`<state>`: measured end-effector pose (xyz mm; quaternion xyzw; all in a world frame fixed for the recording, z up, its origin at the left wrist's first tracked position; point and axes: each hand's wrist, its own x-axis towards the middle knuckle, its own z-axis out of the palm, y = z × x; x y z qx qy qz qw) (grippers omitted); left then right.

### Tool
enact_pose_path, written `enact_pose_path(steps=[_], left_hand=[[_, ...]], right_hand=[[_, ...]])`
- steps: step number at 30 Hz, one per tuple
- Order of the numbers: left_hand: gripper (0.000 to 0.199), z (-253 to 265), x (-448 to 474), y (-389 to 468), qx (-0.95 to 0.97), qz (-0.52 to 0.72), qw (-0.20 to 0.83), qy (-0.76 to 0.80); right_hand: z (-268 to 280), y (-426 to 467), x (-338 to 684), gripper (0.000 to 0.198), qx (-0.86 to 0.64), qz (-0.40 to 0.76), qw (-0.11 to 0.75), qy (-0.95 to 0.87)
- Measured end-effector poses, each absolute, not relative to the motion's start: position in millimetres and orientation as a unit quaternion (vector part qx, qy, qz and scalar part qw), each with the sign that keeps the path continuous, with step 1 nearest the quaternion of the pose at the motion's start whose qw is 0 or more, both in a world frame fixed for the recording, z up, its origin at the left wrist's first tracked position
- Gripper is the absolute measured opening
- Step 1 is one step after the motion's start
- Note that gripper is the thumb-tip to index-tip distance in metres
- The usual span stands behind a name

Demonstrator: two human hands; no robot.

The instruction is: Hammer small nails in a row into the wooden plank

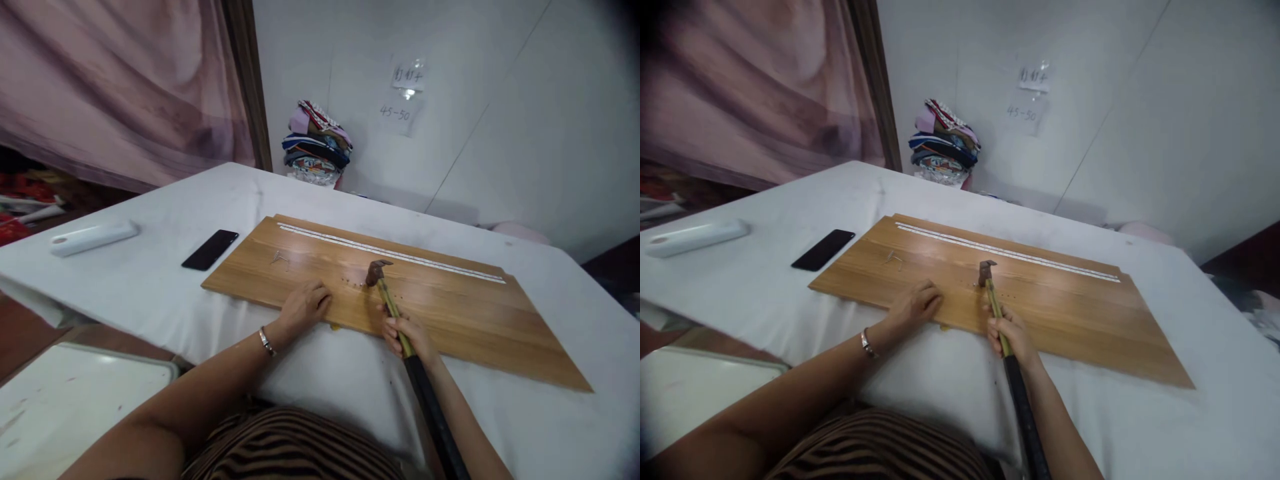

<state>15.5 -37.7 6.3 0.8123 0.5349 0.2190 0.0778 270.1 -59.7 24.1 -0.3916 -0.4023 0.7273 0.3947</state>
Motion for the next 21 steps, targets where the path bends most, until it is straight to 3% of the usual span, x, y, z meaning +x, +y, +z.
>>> enact_pose_path(steps=[21], left_hand=[[0.028,2.0,15.9,-35.6,0.807,0.207,0.069,0.549]], right_hand=[[11.6,-58.4,273.4,0.036,-0.383,0.723,0.416,-0.398]])
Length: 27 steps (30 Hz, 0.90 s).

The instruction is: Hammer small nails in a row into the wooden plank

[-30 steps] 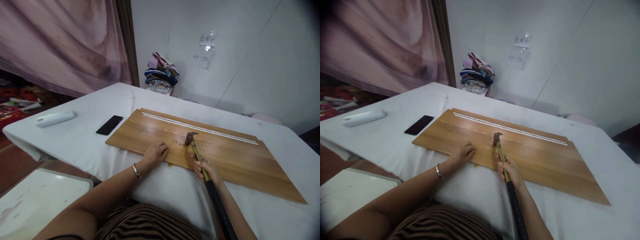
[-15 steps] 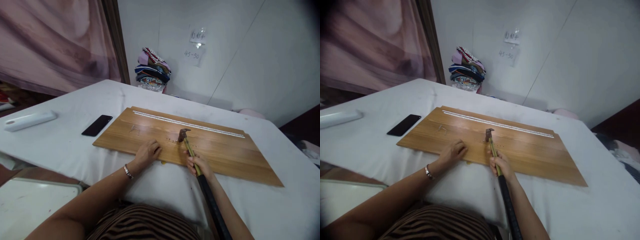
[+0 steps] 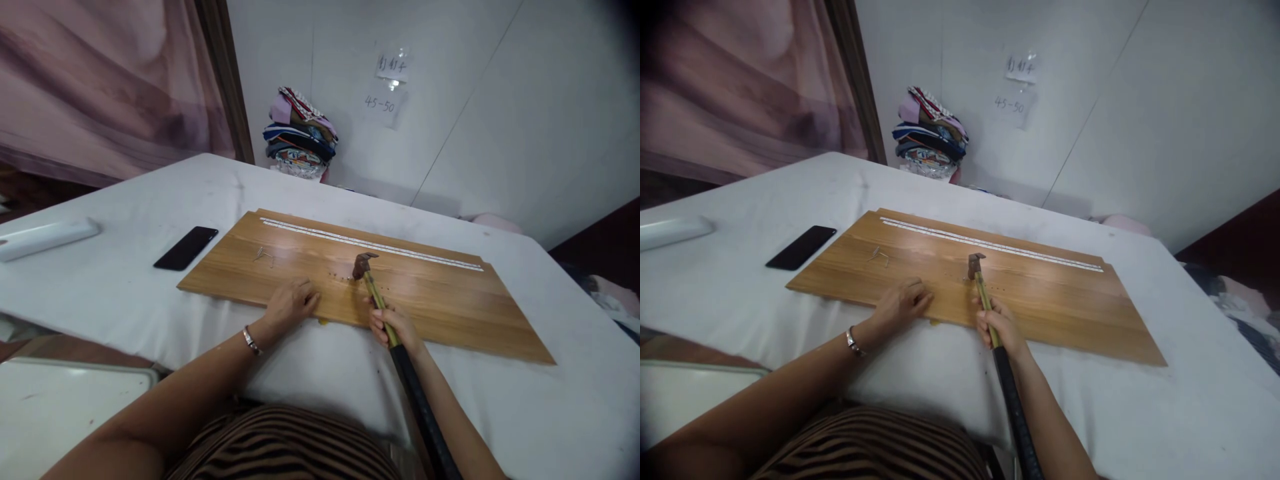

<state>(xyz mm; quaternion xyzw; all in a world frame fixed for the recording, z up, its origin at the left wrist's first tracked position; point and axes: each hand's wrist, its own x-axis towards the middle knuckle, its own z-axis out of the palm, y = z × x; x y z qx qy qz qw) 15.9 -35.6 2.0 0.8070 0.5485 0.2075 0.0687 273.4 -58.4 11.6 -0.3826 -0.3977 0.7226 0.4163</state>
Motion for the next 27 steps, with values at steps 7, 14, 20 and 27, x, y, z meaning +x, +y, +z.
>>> enact_pose_path(steps=[7,14,20,27], left_hand=[[0.02,-1.0,14.3,-35.5,0.805,0.235,0.074,0.54],[0.012,-13.5,13.3,-30.9,0.784,0.281,0.136,0.536],[0.015,18.0,-1.6,-33.4,0.723,0.32,0.141,0.596],[0.018,33.2,-51.4,-17.0,0.627,0.231,0.049,0.742]], right_hand=[[11.7,-57.8,271.3,0.035,-0.394,0.721,0.41,-0.396],[3.6,-60.1,282.3,0.037,-0.386,0.727,0.401,-0.402],[1.3,-61.1,283.6,0.036,-0.401,0.726,0.392,-0.398],[4.4,-61.3,280.4,0.047,-0.395,0.724,0.397,-0.404]])
